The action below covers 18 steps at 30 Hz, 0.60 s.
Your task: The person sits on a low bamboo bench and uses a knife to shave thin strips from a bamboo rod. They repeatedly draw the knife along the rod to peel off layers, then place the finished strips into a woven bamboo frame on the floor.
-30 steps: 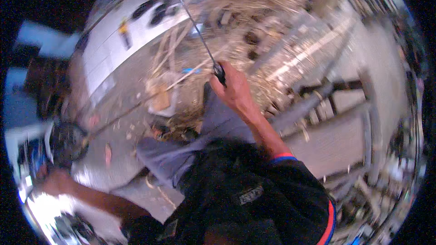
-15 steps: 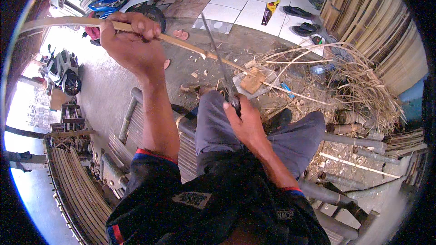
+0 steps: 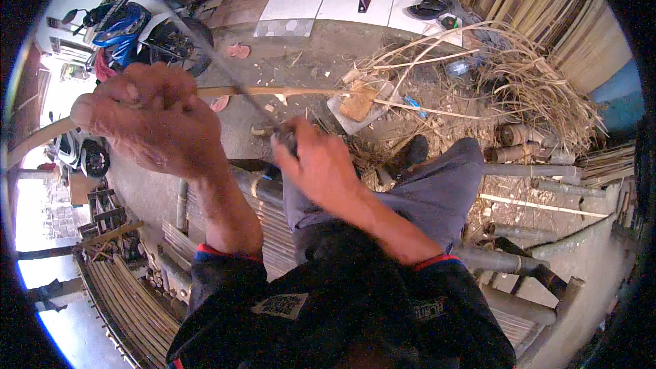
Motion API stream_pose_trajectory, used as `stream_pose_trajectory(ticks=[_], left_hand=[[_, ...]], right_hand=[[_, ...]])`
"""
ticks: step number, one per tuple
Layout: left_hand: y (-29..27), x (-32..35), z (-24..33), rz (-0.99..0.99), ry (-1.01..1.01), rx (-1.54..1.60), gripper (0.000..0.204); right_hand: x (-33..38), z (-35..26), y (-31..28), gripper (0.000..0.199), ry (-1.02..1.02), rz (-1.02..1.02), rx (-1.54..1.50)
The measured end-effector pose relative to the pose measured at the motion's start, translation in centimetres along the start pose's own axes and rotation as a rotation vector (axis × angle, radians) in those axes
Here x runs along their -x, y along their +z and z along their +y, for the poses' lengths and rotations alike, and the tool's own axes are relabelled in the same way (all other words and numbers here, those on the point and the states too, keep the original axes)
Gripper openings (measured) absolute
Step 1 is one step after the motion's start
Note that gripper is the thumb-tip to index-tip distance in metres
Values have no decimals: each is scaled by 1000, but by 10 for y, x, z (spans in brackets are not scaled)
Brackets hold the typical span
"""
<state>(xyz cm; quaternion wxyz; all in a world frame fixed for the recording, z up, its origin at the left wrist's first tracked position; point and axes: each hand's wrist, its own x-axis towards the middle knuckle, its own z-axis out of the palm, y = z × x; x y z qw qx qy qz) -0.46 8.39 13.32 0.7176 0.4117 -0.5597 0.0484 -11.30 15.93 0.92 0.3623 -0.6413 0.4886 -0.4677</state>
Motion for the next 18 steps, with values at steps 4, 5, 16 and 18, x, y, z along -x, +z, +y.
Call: stream_pose_trajectory(ticks=[4,5,16,18], left_hand=[[-3,-9,-6,38,-187,288,45],[-5,-9,-5,40,-192,294,46],[-12,-19,-23,74,-214,228,58],[-4,-26,-28,69,-281,359,58]], right_hand=[[-11,18,0,38,58,-101,29],[-5,15,4,38,-41,-41,24],[-18,75,25,37,162,-78,107],[-29,154,29,41,269,-26,129]])
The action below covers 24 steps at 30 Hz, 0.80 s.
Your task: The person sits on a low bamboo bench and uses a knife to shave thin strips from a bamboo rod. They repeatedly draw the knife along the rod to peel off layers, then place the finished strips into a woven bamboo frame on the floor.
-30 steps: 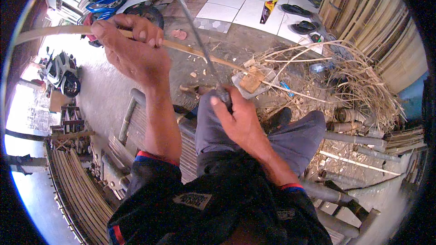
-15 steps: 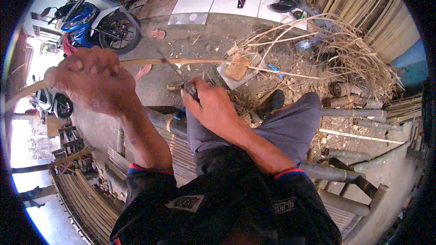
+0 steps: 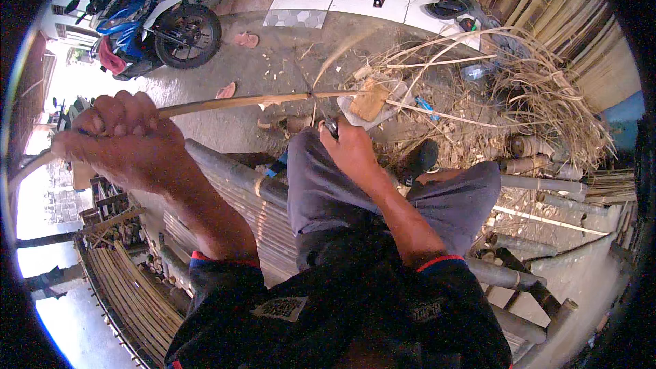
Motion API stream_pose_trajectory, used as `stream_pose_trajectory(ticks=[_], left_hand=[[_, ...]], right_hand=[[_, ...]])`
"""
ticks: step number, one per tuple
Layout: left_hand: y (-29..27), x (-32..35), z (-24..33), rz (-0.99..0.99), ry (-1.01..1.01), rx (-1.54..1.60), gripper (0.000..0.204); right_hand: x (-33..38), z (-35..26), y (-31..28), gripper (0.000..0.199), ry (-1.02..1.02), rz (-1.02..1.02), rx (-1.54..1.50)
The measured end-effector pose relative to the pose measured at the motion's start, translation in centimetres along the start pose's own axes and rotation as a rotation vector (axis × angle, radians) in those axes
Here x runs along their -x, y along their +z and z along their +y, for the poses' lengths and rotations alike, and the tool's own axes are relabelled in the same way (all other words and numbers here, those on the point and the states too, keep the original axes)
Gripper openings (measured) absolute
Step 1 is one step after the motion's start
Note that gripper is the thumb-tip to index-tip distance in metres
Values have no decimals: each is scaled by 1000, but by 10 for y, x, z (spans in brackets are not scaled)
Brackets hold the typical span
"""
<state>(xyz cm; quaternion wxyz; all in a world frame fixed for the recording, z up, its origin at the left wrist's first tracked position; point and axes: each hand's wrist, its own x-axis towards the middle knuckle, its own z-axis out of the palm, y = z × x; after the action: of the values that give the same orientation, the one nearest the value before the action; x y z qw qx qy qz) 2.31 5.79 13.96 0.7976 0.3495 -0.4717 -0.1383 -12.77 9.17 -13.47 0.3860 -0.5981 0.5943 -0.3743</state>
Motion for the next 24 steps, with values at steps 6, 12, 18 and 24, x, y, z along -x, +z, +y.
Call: stream_pose_trajectory(ticks=[6,12,18,24], left_hand=[[-34,-33,-14,14,53,-24,58],[-22,-53,-35,31,122,-226,49],[-14,-99,-55,-57,182,-319,45],[-76,-173,-111,-54,412,-1050,26]], right_hand=[[-7,-20,9,41,-25,-45,46],[-43,46,17,40,128,-109,48],[-86,136,36,40,91,-61,135],[-97,137,47,36,48,-65,79]])
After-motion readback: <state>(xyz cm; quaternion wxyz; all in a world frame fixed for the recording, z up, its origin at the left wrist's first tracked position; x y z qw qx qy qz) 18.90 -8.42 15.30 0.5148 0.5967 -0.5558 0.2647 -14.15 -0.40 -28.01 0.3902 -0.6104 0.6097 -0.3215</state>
